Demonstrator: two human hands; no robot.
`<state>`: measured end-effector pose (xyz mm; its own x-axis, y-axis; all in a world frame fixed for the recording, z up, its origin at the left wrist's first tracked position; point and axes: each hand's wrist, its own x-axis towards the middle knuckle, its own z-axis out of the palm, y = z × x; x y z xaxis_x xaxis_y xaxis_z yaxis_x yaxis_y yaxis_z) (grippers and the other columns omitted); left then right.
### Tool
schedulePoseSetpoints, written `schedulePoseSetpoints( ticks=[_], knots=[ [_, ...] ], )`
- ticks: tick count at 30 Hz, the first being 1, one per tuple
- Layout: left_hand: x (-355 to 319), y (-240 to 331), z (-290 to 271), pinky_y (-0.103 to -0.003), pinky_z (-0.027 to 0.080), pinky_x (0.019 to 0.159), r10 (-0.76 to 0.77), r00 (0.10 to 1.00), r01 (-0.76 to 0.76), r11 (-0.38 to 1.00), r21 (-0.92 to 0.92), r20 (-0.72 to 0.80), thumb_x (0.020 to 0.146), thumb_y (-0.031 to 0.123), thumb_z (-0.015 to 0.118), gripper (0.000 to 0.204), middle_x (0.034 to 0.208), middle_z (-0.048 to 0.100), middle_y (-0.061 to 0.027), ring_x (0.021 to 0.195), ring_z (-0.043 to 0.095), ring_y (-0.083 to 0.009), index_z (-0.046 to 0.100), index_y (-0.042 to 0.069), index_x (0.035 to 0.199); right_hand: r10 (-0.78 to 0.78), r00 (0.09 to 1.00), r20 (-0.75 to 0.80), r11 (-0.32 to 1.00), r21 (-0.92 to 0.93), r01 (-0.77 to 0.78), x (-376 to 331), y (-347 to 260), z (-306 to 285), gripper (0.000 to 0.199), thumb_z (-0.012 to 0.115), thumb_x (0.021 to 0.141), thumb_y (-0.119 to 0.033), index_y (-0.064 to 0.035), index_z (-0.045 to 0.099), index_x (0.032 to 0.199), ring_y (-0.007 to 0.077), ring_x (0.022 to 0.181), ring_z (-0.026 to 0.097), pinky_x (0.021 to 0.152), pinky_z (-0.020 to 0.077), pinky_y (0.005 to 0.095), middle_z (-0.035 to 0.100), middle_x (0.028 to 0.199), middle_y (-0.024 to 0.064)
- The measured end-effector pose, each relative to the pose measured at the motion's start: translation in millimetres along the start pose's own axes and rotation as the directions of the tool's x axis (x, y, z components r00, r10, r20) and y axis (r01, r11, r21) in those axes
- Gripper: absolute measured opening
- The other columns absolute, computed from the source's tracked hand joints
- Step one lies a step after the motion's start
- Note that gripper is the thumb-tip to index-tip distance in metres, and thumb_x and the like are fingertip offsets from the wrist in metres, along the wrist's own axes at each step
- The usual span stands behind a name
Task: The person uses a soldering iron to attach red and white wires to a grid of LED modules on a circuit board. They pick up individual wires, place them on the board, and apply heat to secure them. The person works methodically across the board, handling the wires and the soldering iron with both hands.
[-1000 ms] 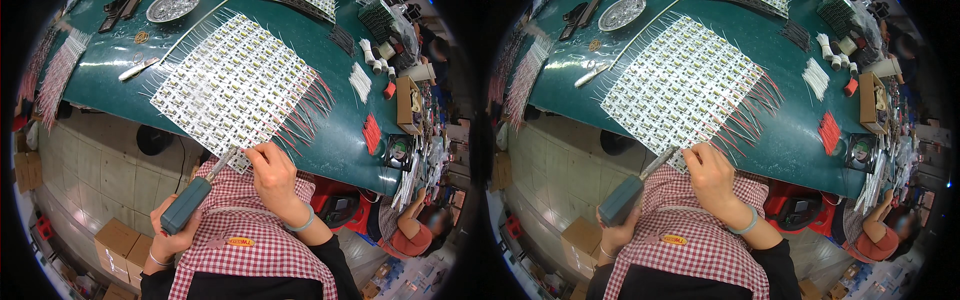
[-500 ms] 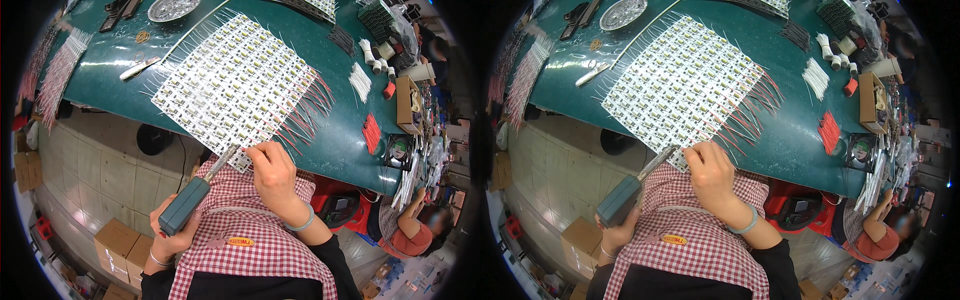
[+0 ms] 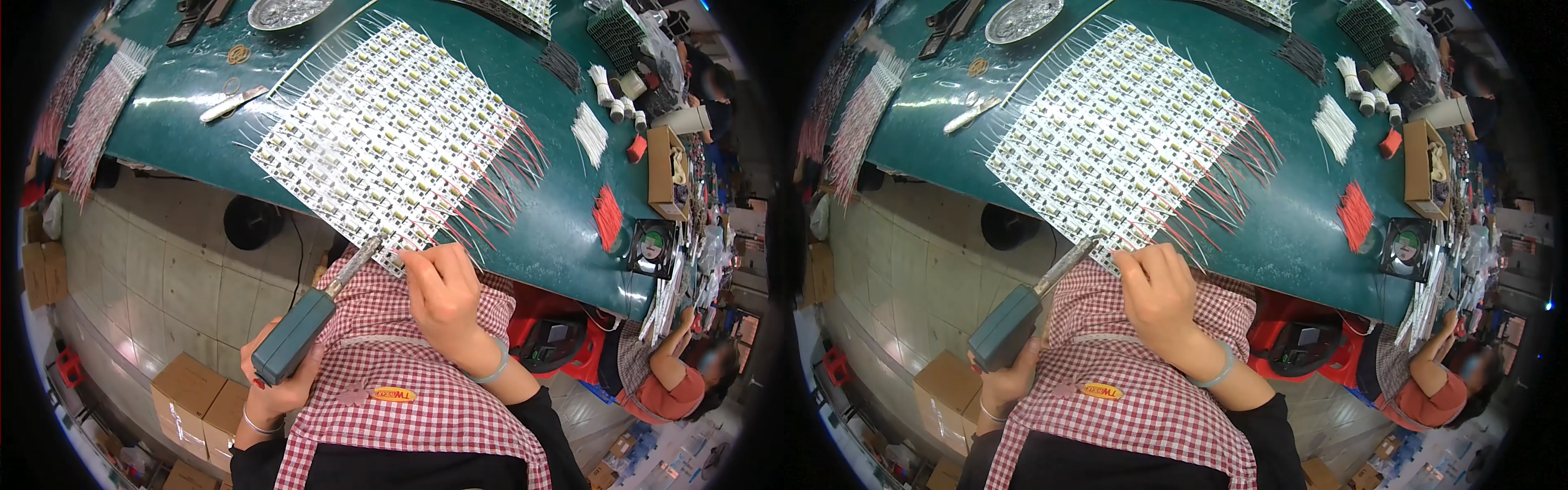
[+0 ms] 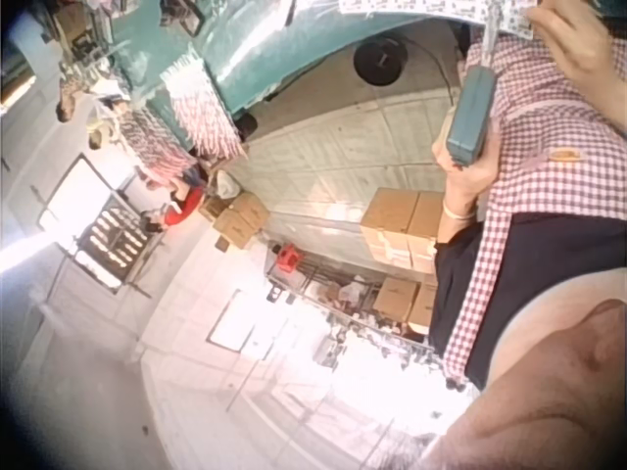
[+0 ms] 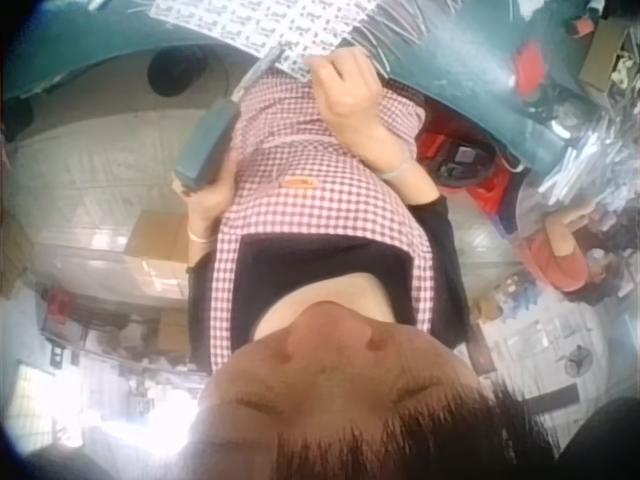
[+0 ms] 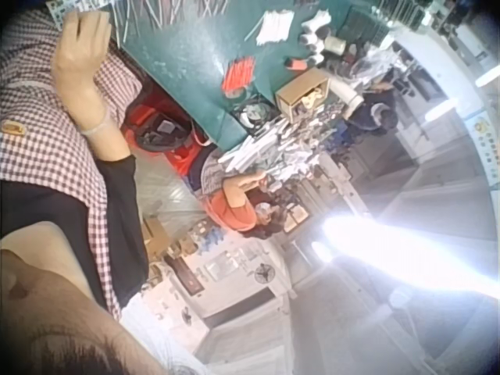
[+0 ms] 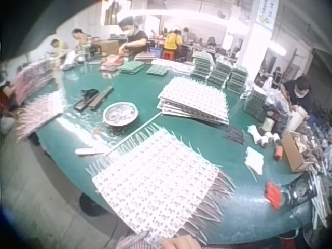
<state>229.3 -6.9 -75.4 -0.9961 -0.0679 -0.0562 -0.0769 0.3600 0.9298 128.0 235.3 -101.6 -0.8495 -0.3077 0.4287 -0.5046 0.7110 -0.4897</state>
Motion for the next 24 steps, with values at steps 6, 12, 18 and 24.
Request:
schedulePoseSetpoints(
  ticks=[6, 12, 18, 24],
  knots=[
    [-3.1, -0.8, -2.0, -0.033, 0.057, 0.069, 0.043, 0.999, -0.043, 0.999, 0.007, -0.002, 0.08, -0.002, 0.079, 0.026, 0.097, 0.073, -0.018, 0.08, 0.074, -0.0254, 0.073, -0.008, 0.104, 0.019, 0.999, 0.037, 1.0, 0.011, -0.019, -2.8, -0.4, 5.3, 0.024, 0.073, 0.084, 0.003, -0.003, 0.071, 0.107, 0.0244, 0.076, 0.058, 0.066, 0.045, 0.0373, 0.057, 0.085, 0.0068],
    [-3.6, -1.8, -0.5, -0.032, 0.057, 0.067, 0.049, 0.999, -0.049, 0.999, -0.008, -0.01, 0.078, -0.003, 0.078, 0.023, 0.095, 0.072, -0.0177, 0.077, 0.073, -0.0253, 0.072, -0.007, 0.1, 0.026, 0.999, 0.046, 1.0, 0.006, -0.027, -4.2, -1.2, 6.7, 0.024, 0.073, 0.084, 0.002, -0.0038, 0.071, 0.107, 0.0251, 0.076, 0.058, 0.067, 0.0456, 0.0383, 0.055, 0.084, 0.0069],
    [0.1, 0.1, -0.6, -0.032, 0.056, 0.065, 0.116, 0.993, -0.117, 0.991, 0.072, 0.018, 0.078, -0.003, 0.079, 0.022, 0.093, 0.072, -0.0162, 0.074, 0.071, -0.0242, 0.072, -0.007, 0.099, 0.037, 0.997, 0.062, 0.999, 0.006, -0.037, -3.7, -1.9, 6.0, 0.024, 0.072, 0.084, 0.002, -0.0036, 0.071, 0.107, 0.0255, 0.078, 0.059, 0.068, 0.0464, 0.0389, 0.056, 0.086, 0.0074],
    [0.4, 1.8, 0.4, -0.03, 0.053, 0.061, 0.104, 0.995, -0.104, 0.991, 0.088, 0.009, 0.079, -0.002, 0.079, 0.021, 0.088, 0.069, -0.0131, 0.068, 0.068, -0.0213, 0.072, -0.006, 0.098, 0.034, 0.997, 0.063, 0.999, 0.011, -0.035, -3.7, -0.6, 6.9, 0.025, 0.071, 0.082, 0.003, -0.003, 0.071, 0.107, 0.0253, 0.079, 0.059, 0.069, 0.0467, 0.0386, 0.057, 0.086, 0.0072]
  ],
)
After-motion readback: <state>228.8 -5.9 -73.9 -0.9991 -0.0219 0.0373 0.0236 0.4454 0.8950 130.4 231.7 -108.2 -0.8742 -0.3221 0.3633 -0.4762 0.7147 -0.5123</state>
